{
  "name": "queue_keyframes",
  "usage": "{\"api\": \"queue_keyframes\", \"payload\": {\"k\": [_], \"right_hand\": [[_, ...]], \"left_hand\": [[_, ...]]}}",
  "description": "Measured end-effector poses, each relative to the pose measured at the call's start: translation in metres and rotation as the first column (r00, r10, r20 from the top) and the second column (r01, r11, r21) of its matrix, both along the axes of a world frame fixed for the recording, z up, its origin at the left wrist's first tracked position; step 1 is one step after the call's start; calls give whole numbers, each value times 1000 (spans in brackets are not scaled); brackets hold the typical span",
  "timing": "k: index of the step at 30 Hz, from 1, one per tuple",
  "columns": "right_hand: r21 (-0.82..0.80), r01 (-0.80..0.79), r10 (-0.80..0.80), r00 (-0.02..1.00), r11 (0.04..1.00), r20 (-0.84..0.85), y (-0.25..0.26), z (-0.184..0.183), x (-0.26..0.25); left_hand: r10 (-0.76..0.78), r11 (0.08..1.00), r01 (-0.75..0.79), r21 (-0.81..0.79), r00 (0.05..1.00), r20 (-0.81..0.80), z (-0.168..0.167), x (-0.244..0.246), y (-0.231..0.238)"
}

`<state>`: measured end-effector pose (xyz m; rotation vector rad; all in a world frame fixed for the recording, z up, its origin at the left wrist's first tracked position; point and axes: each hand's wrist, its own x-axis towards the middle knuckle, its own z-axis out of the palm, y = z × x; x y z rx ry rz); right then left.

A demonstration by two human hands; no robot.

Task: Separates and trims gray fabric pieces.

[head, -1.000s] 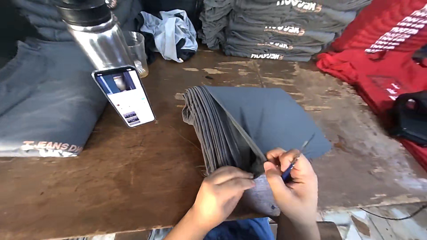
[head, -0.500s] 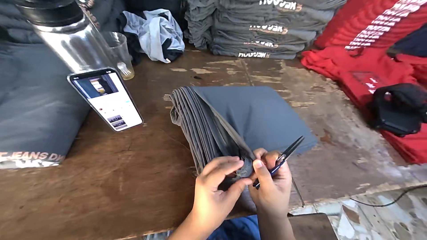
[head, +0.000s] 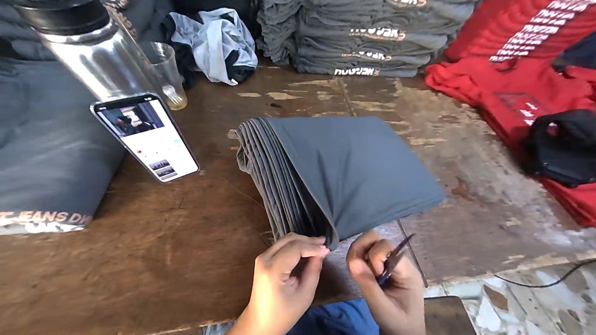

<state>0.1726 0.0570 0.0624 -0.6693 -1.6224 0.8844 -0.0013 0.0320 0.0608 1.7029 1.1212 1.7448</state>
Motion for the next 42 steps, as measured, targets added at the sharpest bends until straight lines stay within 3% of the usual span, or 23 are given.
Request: {"api": "queue_keyframes", "payload": {"k": [2, 5, 8, 10, 19, 27, 34, 37, 40, 42], "right_hand": [[-157, -269, 264, 963, 950, -53, -11, -4, 9], [-348, -602, 552, 799, 719, -240, -21, -22, 15], [-467, -708, 583, 704, 529, -406, -30, -33, 12], [-490, -716, 563, 696, 497, -446, -32, -35, 9], [-471, -720, 512, 693, 510, -507, -23, -28, -8], [-485, -560, 435, 828, 672, -353, -24, -27, -14], [-492, -431, 386, 902, 757, -196, -25, -17, -14], [-486, -444, 401, 895, 753, -196, -25, -17, -14], [-417, -526, 452, 850, 741, -270, -22, -24, -10], [-325, -421, 369, 905, 847, -209, -19, -19, -4]], "left_hand": [[-26, 999, 27, -24, 999, 45, 1, -2, -2], [-63, 996, 69, -56, 992, 107, 2, -4, -2], [-117, 985, 136, -108, 979, 168, 3, -5, -2], [-148, 973, 179, -146, 968, 201, 4, -6, -4], [-152, 970, 175, -167, 978, 145, 6, -7, -7], [-94, 988, 100, -121, 994, 55, 7, -7, -4], [-97, 985, 111, -134, 990, 106, 6, -8, -5], [-93, 985, 109, -131, 989, 117, 7, -8, -6], [-167, 975, 185, -125, 976, 138, 7, -16, -6], [-313, 936, 323, -140, 946, 88, 12, -33, -8]]}}
